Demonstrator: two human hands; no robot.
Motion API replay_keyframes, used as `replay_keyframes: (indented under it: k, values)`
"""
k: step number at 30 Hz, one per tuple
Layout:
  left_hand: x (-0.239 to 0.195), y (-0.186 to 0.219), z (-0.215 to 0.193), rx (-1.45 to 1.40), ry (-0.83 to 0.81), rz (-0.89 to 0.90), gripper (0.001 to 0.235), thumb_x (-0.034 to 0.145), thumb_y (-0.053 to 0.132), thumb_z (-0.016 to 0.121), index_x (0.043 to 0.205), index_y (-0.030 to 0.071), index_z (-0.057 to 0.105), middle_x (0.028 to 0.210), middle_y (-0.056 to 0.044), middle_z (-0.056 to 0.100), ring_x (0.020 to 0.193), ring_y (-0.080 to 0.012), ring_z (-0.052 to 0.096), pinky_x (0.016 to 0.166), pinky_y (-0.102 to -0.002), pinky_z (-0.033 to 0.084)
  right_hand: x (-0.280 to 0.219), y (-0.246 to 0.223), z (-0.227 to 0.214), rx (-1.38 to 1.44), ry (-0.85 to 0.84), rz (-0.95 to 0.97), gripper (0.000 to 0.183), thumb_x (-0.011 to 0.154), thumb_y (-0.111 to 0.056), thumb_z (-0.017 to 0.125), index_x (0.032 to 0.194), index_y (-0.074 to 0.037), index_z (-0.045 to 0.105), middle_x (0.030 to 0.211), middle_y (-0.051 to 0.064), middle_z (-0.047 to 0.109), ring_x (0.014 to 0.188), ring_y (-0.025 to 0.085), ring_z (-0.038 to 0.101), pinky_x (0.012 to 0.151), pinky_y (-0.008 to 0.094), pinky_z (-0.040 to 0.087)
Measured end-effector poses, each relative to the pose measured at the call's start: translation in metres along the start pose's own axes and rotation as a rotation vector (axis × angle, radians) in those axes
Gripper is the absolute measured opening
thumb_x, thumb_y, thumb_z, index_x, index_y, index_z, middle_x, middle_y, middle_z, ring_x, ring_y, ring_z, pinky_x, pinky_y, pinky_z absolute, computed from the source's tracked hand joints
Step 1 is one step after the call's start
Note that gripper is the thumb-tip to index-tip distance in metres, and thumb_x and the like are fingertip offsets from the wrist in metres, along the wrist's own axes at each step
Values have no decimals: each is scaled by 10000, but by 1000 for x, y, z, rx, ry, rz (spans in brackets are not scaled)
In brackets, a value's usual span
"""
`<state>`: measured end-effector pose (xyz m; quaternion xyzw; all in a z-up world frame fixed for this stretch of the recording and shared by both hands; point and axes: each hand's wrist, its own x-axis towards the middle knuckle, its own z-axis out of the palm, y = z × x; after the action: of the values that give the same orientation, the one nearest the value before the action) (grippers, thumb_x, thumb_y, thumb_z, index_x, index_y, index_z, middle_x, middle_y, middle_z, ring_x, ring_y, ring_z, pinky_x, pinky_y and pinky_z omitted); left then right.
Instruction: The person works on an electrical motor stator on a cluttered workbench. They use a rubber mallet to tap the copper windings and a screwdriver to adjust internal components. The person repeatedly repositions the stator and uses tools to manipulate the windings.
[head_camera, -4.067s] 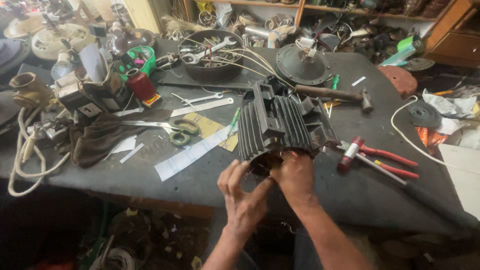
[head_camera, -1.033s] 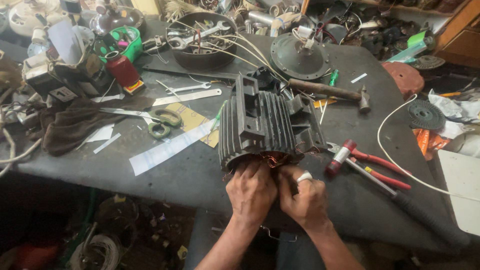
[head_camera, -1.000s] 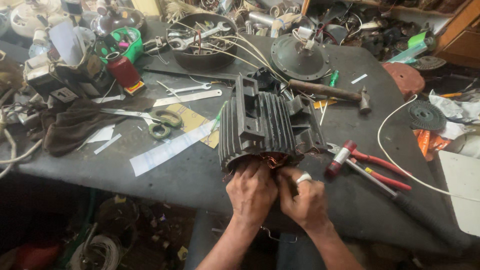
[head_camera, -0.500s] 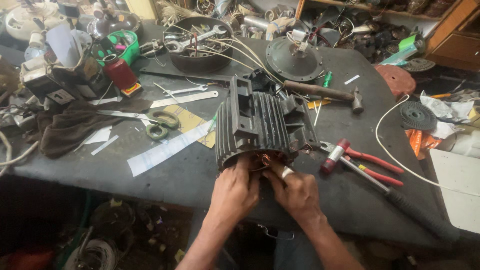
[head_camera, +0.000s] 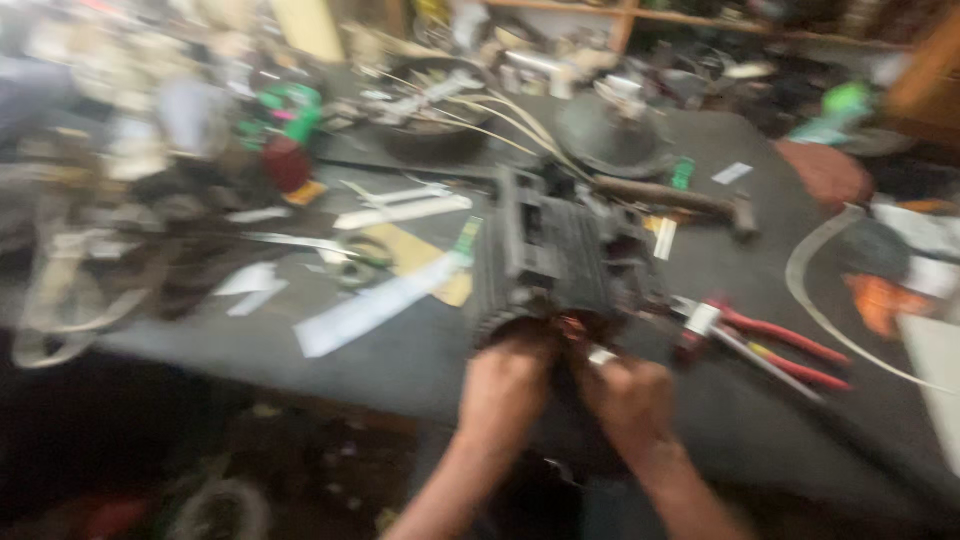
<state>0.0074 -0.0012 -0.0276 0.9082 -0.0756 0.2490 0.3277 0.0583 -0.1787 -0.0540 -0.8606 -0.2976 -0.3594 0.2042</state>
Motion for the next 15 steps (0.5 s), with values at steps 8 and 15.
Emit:
replay_keyframes:
  k: [8, 15]
  values:
    - [-8, -8, -4, 60, 15, 134, 461, 866, 31, 597, 1324, 14, 647, 1136, -204, 683, 900, -378, 678, 715, -469, 561, 2, -3, 16, -155, -13, 130, 202, 870, -399, 799, 1047, -305, 822, 609, 158, 639, 534, 385, 621, 519, 480, 493]
    - [-10, -2, -13, 175, 22, 223, 345, 894, 59, 583, 1231, 30, 653, 1158, -174, 689, 934, -348, 690, 702, -441, 575, -7, 6, 26, -17, -23, 208, 281, 946, -466, 731, 1163, -307, 813, 610, 155, 636, 536, 316, 655, 528, 407, 514]
